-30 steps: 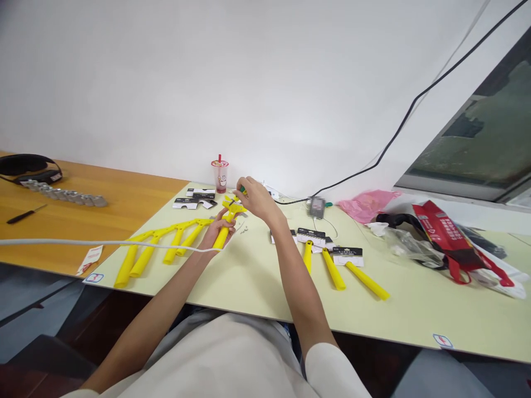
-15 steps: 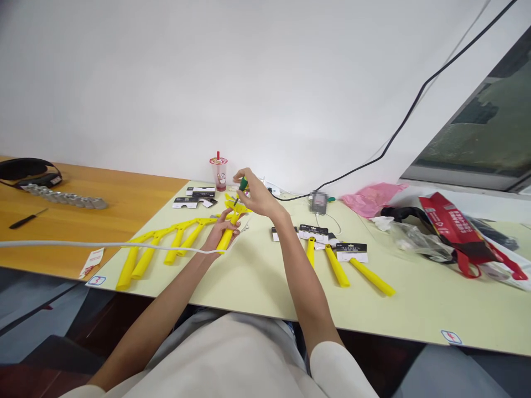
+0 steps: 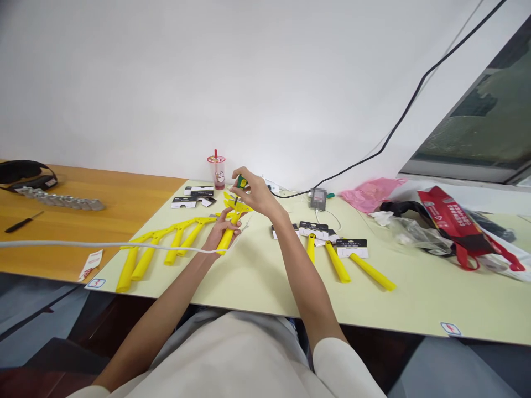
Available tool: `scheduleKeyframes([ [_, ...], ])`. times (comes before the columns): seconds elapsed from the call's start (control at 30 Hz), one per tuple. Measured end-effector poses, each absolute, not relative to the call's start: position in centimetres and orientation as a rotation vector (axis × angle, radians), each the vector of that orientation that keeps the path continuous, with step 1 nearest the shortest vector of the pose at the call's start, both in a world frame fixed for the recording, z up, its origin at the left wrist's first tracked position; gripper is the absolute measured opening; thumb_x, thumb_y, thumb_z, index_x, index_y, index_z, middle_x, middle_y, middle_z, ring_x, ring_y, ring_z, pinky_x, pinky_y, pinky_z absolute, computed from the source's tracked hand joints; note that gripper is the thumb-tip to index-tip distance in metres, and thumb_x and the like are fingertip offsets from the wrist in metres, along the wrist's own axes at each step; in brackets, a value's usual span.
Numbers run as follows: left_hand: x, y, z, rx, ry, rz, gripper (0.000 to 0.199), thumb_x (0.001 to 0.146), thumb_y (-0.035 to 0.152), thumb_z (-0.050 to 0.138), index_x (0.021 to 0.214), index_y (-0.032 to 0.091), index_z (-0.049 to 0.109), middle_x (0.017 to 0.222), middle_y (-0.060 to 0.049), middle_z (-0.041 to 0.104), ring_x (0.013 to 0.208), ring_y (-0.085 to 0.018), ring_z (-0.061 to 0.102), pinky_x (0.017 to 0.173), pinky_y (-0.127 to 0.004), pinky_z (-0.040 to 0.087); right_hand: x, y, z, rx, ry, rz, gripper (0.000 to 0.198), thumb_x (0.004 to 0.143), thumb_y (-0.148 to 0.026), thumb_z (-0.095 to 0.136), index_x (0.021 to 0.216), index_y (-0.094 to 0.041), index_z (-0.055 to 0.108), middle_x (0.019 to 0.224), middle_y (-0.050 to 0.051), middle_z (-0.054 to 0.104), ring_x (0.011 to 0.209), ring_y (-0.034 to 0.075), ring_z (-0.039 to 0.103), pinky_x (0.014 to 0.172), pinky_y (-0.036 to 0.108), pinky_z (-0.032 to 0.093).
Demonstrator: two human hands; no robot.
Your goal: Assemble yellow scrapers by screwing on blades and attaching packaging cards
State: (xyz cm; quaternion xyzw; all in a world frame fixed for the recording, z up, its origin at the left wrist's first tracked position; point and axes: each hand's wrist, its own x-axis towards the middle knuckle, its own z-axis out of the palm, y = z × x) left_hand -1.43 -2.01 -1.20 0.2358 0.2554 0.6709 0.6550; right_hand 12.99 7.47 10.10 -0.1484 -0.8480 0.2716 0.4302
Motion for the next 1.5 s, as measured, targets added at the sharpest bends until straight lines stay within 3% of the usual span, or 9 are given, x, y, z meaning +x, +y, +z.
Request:
scheduleKeyframes([
  [0.2,-1.8,-2.0,-0.8,0.483,0.569,1.538,0.082,0.055,-0.004,0.073,0.127,0.031,0.057,0.129,-0.007,0.071,0.078,-0.009,0.064,0.062,-0.018,0.047,13.1,7.6,10.0,-0.319,-2.151,0.706,0.030,0.101,-0.035,0.063,0.128,-0.028,0.053,0.127,0.009,0.068,0.112,0.022,0.071,0.096,0.040,0.061],
  [0.37,-2.1,-2.0,-0.4,0.481,0.577,1.588,0.082,0.055,-0.003,0.075,0.126,0.030,0.054,0.128,-0.009,0.072,0.080,-0.010,0.063,0.062,-0.017,0.046,12.8,7.9,9.7,-0.391,-2.126,0.553,0.022,0.099,-0.038,0.069,0.113,-0.026,0.057,0.105,0.004,0.069,0.090,0.021,0.069,0.086,0.039,0.063],
  [0.53,-2.5,-1.8,-0.5,0.494,0.611,1.624,0.082,0.054,-0.001,0.075,0.127,0.031,0.054,0.123,-0.006,0.073,0.078,-0.009,0.062,0.062,-0.017,0.047,12.6,7.6,9.5,-0.316,-2.172,0.677,0.025,0.102,-0.030,0.063,0.125,-0.027,0.056,0.123,0.008,0.071,0.107,0.021,0.071,0.101,0.044,0.061],
  [0.63,-2.7,-1.7,-0.5,0.508,0.614,1.635,0.082,0.055,-0.001,0.076,0.127,0.031,0.054,0.123,-0.006,0.073,0.079,-0.009,0.063,0.063,-0.017,0.047,12.4,7.4,9.5,-0.324,-2.133,0.732,0.020,0.101,-0.036,0.068,0.116,-0.028,0.059,0.112,0.004,0.073,0.101,0.021,0.072,0.095,0.040,0.064],
  [0.9,-2.0,-1.7,-1.1,0.540,0.625,1.565,0.087,0.054,-0.002,0.076,0.132,0.031,0.057,0.135,-0.008,0.070,0.080,-0.010,0.064,0.065,-0.020,0.048,12.0,8.0,9.3,-0.371,-2.095,0.521,0.045,0.094,-0.063,0.076,0.118,-0.027,0.065,0.106,0.004,0.066,0.086,0.019,0.065,0.085,0.037,0.067],
  [1.17,-2.1,-1.7,-0.9,0.554,0.640,1.626,0.091,0.057,0.001,0.077,0.140,0.033,0.055,0.130,-0.007,0.073,0.085,-0.011,0.066,0.063,-0.018,0.046,12.9,7.0,10.8,-0.365,-1.975,0.660,0.045,0.096,-0.058,0.075,0.128,-0.030,0.062,0.106,0.002,0.073,0.093,0.020,0.073,0.093,0.040,0.067],
  [1.5,-2.1,-2.1,-0.4,0.535,0.569,1.634,0.094,0.057,0.001,0.074,0.142,0.036,0.053,0.139,-0.008,0.069,0.082,-0.009,0.063,0.064,-0.018,0.046,15.3,7.5,11.9,-0.441,-1.928,0.625,0.047,0.096,-0.059,0.075,0.130,-0.030,0.063,0.103,0.003,0.075,0.091,0.022,0.074,0.082,0.037,0.066],
])
